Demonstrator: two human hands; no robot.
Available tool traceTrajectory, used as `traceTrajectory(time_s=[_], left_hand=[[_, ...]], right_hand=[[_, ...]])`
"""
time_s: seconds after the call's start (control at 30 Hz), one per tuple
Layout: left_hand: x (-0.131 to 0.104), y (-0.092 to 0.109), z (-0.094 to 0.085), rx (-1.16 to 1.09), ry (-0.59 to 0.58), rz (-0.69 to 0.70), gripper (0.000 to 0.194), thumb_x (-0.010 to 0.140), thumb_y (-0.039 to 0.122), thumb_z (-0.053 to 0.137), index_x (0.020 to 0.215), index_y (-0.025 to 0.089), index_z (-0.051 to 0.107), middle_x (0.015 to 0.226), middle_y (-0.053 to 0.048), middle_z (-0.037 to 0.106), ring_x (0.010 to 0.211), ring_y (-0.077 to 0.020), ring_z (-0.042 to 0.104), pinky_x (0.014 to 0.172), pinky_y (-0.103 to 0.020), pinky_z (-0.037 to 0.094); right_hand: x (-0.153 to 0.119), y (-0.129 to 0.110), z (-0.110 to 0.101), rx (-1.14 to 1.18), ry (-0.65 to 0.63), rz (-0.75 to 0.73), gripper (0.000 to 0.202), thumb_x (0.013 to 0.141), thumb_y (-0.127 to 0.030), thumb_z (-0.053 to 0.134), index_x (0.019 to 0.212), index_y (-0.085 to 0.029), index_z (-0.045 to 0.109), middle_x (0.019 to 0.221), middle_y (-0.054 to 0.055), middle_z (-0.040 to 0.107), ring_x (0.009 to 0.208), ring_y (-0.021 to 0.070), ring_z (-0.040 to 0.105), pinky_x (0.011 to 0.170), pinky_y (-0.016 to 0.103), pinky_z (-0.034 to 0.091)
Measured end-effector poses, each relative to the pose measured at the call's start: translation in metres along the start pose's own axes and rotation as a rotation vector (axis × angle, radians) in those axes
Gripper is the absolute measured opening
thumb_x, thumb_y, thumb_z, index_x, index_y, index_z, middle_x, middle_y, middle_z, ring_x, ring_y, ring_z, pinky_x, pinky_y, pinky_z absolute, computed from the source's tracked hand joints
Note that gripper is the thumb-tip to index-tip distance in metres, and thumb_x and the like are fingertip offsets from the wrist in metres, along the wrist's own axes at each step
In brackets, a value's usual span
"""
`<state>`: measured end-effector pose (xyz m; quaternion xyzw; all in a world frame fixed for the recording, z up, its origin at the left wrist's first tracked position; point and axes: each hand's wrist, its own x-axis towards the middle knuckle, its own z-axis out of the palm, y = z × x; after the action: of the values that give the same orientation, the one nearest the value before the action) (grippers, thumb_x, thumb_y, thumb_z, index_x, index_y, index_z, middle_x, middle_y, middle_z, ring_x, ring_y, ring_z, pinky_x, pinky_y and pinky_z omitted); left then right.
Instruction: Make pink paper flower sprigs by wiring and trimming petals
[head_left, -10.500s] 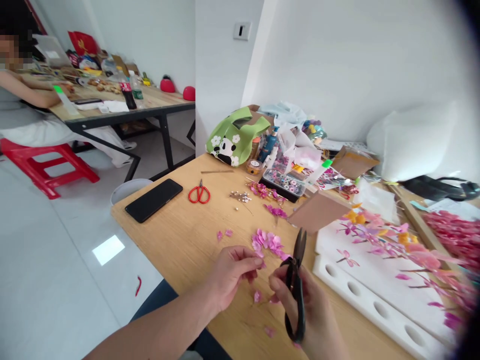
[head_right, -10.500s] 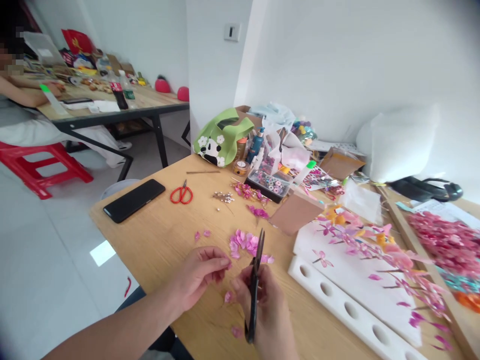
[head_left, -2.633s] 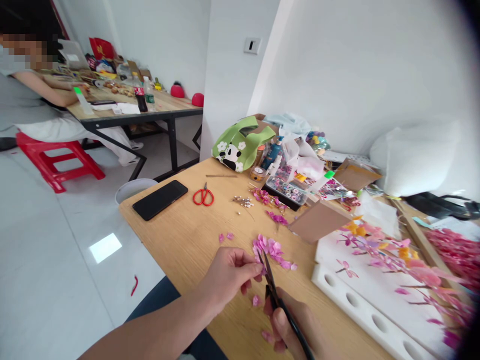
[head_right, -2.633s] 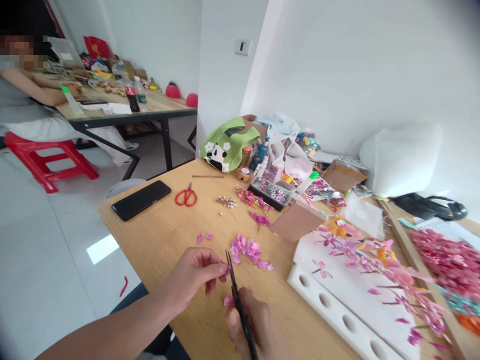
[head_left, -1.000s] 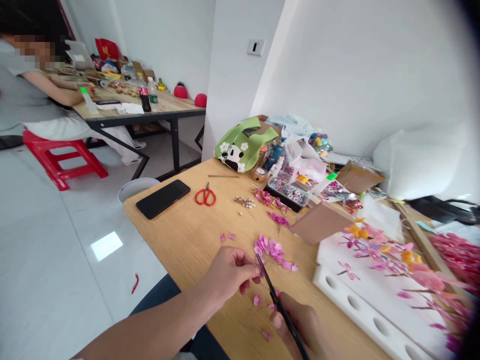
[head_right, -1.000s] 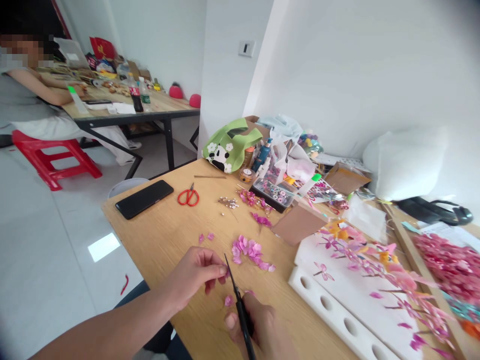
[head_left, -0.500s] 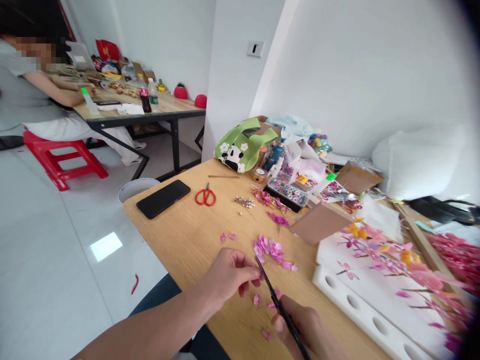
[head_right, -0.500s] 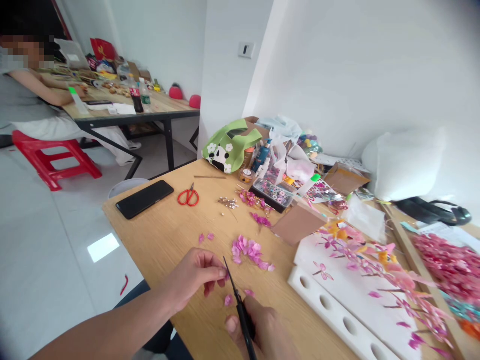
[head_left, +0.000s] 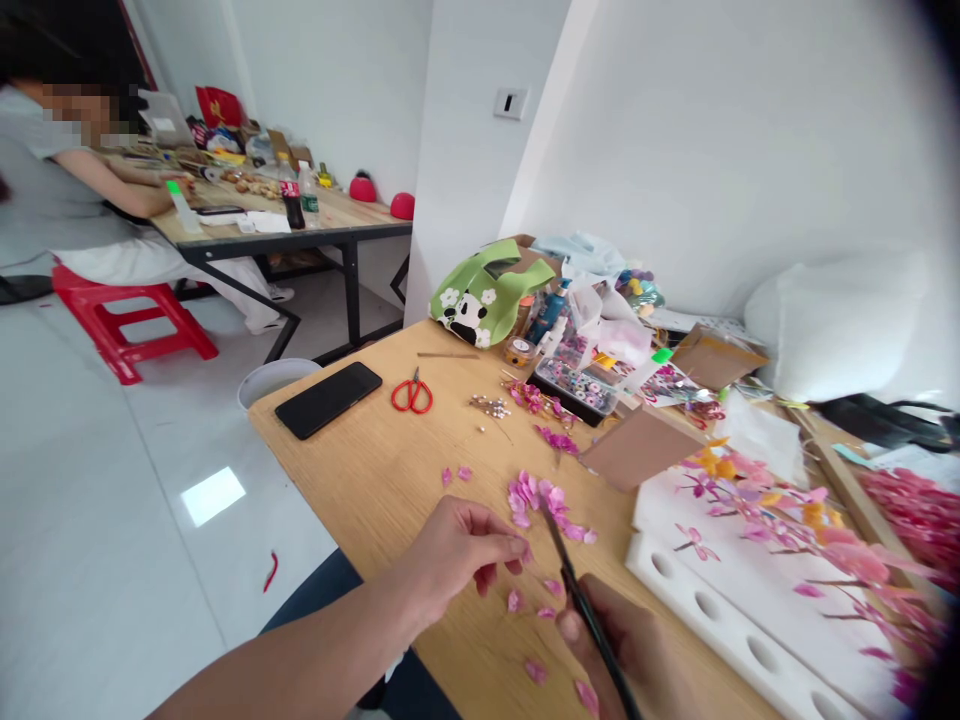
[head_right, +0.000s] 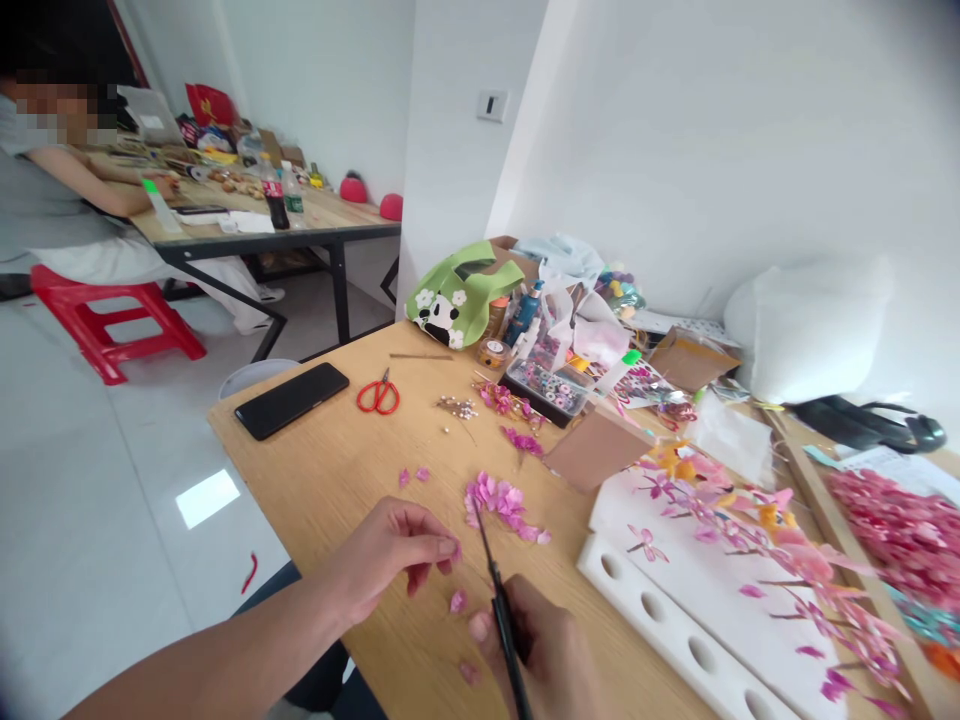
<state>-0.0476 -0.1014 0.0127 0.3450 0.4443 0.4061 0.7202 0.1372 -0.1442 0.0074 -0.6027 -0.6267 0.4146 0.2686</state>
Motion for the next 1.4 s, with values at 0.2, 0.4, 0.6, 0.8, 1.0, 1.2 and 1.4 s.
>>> traceTrajectory(time_s=[0.2,0.4,0.6,0.8,1.0,1.2,1.4], left_hand=[[-0.003,-0.004,0.005,-0.023,-0.024,0.039,0.023,0.061,0.033,0.076,0.065,0.01,0.073,0.058,-0.004,0.064,0.041,-0.007,0.043,0.041,-0.022,0.03],[-0.006,-0.016,0.017,-0.017,-0.051,0.056,0.026,0.066,0.035,0.073,0.067,0.009,0.071,0.052,-0.003,0.06,0.044,-0.0087,0.045,0.043,-0.023,0.029],[-0.005,-0.015,0.015,-0.002,-0.098,0.023,0.028,0.065,0.036,0.07,0.074,0.01,0.066,0.056,-0.003,0.061,0.045,-0.0094,0.046,0.046,-0.024,0.034],[-0.006,-0.014,0.013,0.177,-0.134,0.104,0.028,0.072,0.04,0.067,0.07,0.014,0.059,0.059,-0.003,0.061,0.054,-0.0115,0.051,0.055,-0.025,0.038],[-0.012,-0.029,0.022,0.36,0.079,0.329,0.024,0.084,0.035,0.055,0.069,0.016,0.057,0.064,-0.004,0.06,0.06,-0.0135,0.054,0.057,-0.024,0.038],[-0.007,-0.023,0.022,0.1,-0.084,0.181,0.028,0.076,0.041,0.064,0.073,0.014,0.055,0.058,0.0,0.055,0.054,-0.011,0.05,0.056,-0.024,0.04],[0.0,-0.015,0.003,-0.217,-0.219,-0.07,0.021,0.068,0.031,0.067,0.074,0.012,0.062,0.063,-0.003,0.06,0.05,-0.0111,0.053,0.047,-0.023,0.043]], right_hand=[[0.01,-0.011,-0.002,0.158,0.125,-0.055,0.038,0.067,-0.053,0.072,0.075,-0.018,0.06,0.066,0.004,0.062,0.058,0.0173,0.058,0.051,0.026,0.046],[0.013,-0.014,0.01,0.167,0.245,-0.079,0.033,0.072,-0.049,0.069,0.071,-0.019,0.056,0.064,0.003,0.061,0.058,0.0169,0.058,0.051,0.027,0.046],[0.012,-0.003,0.008,0.149,0.247,-0.034,0.028,0.075,-0.045,0.065,0.07,-0.02,0.053,0.062,0.0,0.058,0.055,0.0161,0.056,0.051,0.027,0.043],[0.011,-0.005,0.013,0.253,0.237,-0.003,0.029,0.071,-0.043,0.07,0.072,-0.021,0.051,0.063,-0.002,0.057,0.051,0.0145,0.054,0.05,0.027,0.043],[0.012,-0.016,0.016,0.241,0.26,0.003,0.03,0.072,-0.046,0.068,0.069,-0.022,0.05,0.058,-0.004,0.052,0.053,0.0146,0.053,0.05,0.026,0.043],[0.014,-0.013,0.009,0.146,0.287,-0.07,0.025,0.072,-0.042,0.066,0.07,-0.02,0.055,0.064,0.001,0.058,0.058,0.0157,0.054,0.051,0.026,0.044],[0.011,-0.021,0.012,0.156,0.445,-0.178,0.021,0.073,-0.036,0.066,0.072,-0.022,0.051,0.065,0.001,0.058,0.057,0.0149,0.055,0.05,0.024,0.046]])
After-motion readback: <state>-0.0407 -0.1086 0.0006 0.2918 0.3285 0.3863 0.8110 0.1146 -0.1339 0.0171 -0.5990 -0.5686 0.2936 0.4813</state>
